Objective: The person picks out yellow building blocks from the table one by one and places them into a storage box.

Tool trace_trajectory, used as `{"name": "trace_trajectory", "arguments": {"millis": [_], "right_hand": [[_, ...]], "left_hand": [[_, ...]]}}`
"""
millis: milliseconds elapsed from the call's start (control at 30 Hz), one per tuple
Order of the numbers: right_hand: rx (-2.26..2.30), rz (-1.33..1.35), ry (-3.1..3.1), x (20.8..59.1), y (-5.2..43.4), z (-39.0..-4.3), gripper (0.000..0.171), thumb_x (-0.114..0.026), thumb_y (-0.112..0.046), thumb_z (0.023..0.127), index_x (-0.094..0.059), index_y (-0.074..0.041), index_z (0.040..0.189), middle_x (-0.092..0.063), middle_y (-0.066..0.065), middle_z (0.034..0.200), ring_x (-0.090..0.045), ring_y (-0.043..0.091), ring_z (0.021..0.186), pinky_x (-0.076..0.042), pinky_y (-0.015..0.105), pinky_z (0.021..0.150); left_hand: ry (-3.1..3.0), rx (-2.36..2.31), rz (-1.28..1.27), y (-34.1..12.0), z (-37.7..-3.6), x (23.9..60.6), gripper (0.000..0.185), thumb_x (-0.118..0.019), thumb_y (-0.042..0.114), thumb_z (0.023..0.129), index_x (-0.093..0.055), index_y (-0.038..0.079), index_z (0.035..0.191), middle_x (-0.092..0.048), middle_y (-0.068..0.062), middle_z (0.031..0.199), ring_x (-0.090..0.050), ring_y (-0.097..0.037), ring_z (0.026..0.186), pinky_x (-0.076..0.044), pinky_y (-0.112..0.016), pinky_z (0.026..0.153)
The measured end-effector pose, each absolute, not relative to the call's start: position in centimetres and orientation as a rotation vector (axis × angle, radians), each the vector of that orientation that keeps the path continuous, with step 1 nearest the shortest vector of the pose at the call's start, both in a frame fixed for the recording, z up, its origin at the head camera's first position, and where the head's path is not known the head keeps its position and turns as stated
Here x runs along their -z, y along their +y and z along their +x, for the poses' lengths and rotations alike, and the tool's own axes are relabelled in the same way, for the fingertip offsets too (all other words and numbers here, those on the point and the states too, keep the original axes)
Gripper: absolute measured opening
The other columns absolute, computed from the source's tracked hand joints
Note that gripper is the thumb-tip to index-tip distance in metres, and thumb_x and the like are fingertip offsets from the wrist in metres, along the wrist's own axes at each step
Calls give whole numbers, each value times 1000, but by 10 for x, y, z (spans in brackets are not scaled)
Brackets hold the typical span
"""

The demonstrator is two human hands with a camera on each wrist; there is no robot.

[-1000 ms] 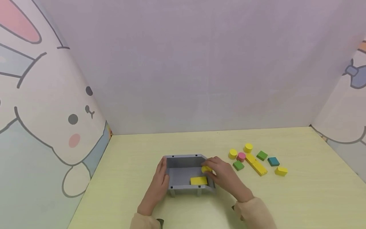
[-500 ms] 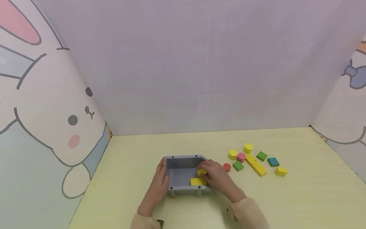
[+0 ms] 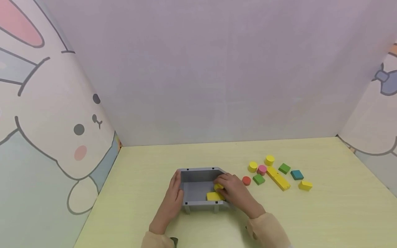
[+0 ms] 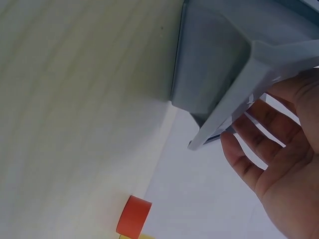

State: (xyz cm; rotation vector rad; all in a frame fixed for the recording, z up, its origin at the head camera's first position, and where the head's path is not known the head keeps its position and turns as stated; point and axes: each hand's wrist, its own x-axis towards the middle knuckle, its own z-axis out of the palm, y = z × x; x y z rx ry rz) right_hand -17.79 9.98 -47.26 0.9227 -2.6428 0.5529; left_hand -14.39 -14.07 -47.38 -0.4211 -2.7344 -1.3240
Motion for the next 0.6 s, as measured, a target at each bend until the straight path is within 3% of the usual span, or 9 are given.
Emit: {"name": "trace_trajectory", "arguments": {"millis": [600], "right_hand": [[-475,984,-2693,474,99,-177,15,-69,-13,79,-71,-13,94,-67,-2,94,-57,16,89,-41,27,68]], "left_hand": [[-2742,1336,-402,-141,-144,474,55,-31,3,94,-10,-3,145,-7,-17,153,-11,-31,140,-19,-47,110]]}}
